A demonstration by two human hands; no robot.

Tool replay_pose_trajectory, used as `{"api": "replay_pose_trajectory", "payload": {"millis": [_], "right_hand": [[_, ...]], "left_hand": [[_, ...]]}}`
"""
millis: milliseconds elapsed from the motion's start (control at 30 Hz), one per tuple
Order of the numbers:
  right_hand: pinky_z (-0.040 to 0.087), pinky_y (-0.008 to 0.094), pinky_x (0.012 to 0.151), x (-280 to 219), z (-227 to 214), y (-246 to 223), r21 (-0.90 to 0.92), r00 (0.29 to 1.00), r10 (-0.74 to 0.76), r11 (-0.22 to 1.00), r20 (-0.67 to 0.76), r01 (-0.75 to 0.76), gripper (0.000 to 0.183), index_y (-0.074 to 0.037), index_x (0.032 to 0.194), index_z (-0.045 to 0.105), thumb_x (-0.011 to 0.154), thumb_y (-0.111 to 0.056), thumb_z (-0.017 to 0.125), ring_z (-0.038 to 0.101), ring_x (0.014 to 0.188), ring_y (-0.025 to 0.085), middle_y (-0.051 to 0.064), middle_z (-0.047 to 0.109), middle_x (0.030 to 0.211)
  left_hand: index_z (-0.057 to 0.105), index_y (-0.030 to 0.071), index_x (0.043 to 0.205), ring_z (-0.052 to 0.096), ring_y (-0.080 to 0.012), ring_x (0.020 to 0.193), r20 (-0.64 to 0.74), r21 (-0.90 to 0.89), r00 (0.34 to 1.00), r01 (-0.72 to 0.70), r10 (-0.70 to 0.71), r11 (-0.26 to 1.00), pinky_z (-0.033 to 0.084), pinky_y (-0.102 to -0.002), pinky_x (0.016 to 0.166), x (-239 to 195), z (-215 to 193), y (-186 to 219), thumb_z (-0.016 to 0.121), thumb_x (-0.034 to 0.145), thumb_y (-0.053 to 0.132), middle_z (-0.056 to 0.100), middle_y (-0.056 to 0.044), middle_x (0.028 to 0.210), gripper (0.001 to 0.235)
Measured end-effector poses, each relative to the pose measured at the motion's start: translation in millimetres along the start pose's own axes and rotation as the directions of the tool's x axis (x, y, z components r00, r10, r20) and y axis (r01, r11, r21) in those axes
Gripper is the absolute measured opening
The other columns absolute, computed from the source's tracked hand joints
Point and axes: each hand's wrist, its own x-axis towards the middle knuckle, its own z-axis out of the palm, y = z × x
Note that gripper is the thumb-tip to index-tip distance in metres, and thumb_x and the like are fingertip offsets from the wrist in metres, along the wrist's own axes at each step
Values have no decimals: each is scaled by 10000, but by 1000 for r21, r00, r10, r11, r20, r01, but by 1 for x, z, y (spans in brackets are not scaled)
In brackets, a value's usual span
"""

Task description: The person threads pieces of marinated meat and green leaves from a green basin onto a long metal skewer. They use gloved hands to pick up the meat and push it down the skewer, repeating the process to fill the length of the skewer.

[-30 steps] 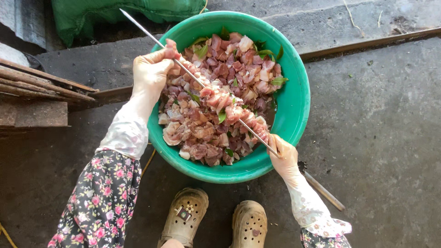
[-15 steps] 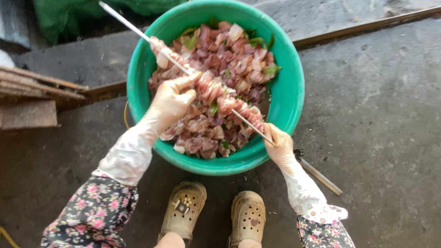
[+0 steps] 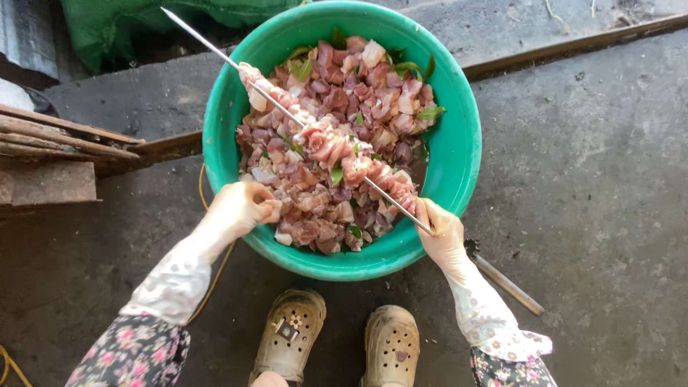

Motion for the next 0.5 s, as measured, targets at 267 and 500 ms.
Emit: {"api": "replay_pose_trajectory", "payload": {"millis": [267,500], "right_hand": [[551,442,688,0,2,3,-28,999,38,999,22,-37,216,-151,1121,723,1026,-272,571,712,834,377,149,730,905],[548,437,686,1,0,0,-20,1000,21,1000,13,-21,214,-145,1114,721,1025,-268,570,711,827,374,146,727,903]], "left_hand": [[762,4,1080,748,-141,911,226,-661,963,40,148,750,574,-301,832,-12,-60,42,747,871,75,811,-103,1006,221],[750,119,1150,715,-242,1030,-129,19,978,-162,163,987,553,-372,881,21,-22,21,760,832,136,745,-91,1123,319]]}}
